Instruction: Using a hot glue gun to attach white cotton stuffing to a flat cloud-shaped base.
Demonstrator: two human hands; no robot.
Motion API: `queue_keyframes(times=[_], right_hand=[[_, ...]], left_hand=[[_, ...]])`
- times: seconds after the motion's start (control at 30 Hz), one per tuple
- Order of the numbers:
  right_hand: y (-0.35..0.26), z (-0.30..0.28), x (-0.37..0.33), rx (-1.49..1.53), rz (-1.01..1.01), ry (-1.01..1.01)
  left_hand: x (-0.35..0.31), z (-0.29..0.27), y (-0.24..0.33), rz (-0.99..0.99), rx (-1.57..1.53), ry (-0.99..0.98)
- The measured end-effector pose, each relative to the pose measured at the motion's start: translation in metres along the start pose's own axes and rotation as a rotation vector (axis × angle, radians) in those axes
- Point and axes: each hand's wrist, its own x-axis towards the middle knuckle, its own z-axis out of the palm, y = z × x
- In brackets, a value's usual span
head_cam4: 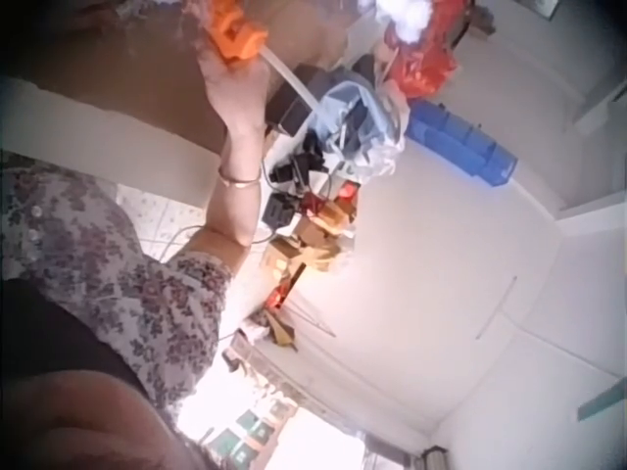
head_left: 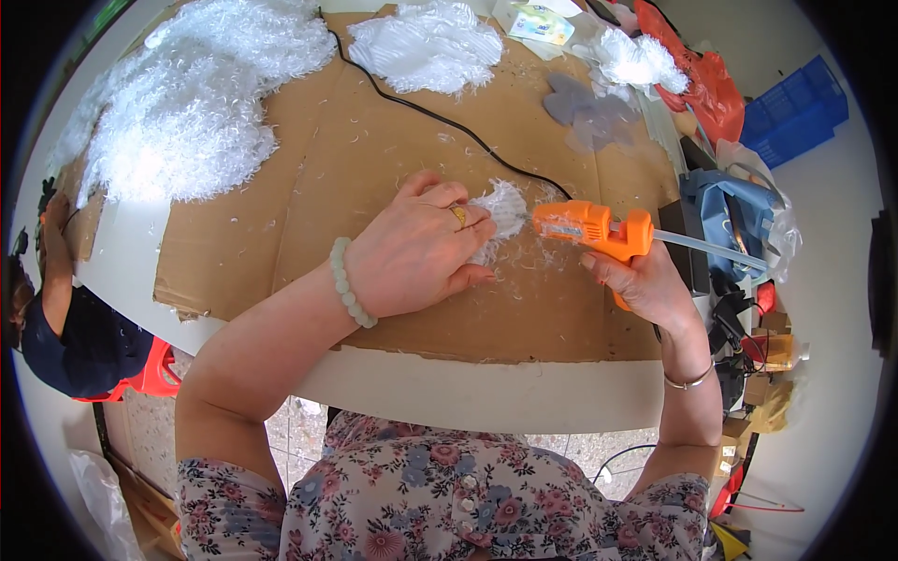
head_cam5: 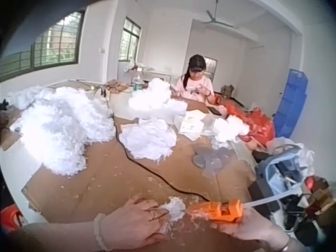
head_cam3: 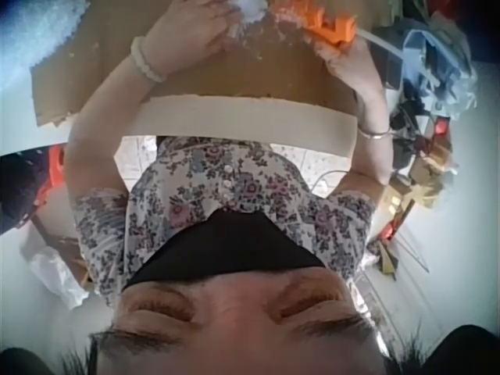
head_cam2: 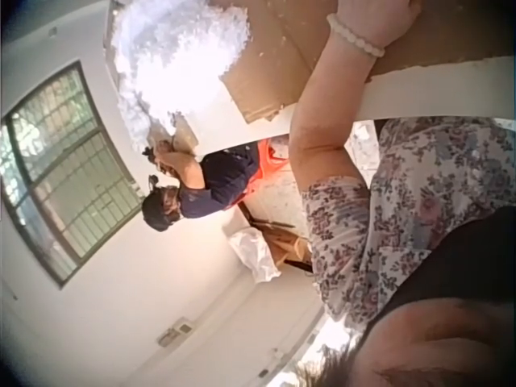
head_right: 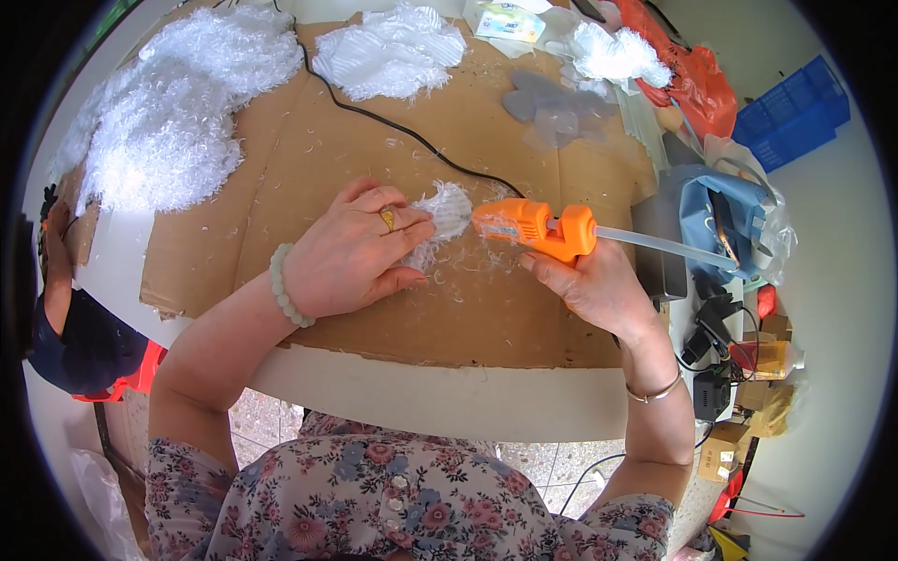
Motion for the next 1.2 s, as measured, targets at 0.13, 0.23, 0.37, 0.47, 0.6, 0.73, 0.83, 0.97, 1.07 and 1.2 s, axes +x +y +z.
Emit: queue_keyframes(times=[0.13,0.23,0.37,0.47,0.6,0.73,0.83,0.97,1.07,1.2], right_hand=[[-0.001,0.002,-0.003,-0.014,-0.024,-0.005],[-0.006,0.005,-0.006,-0.017,-0.068,0.007],[-0.005,0.005,-0.006,-0.036,-0.042,-0.006],[-0.004,0.006,-0.006,-0.027,-0.046,-0.012],[-0.006,0.01,-0.006,-0.041,-0.046,-0.026],[-0.009,0.012,-0.004,-0.124,-0.061,-0.063],[-0.007,0.015,-0.003,-0.106,-0.127,-0.034],[-0.007,0.016,-0.003,-0.117,-0.134,-0.052],[-0.005,0.017,-0.003,-0.113,-0.146,-0.036],[-0.006,0.021,-0.002,-0.053,-0.082,-0.046]], left_hand=[[0.0,-0.001,0.0,-0.001,-0.023,-0.009],[-0.001,-0.001,0.0,0.003,-0.034,-0.003],[0.0,0.0,0.0,-0.018,-0.071,0.033],[0.0,-0.003,0.0,-0.071,-0.128,-0.008],[0.001,0.001,-0.003,-0.07,-0.158,0.052],[0.001,0.004,-0.006,-0.079,-0.168,0.068],[0.001,0.005,-0.007,-0.085,-0.184,0.073],[-0.001,0.008,-0.012,-0.102,-0.22,0.098],[0.001,0.007,-0.012,-0.153,-0.287,0.064],[0.001,0.006,-0.014,-0.188,-0.331,0.028]])
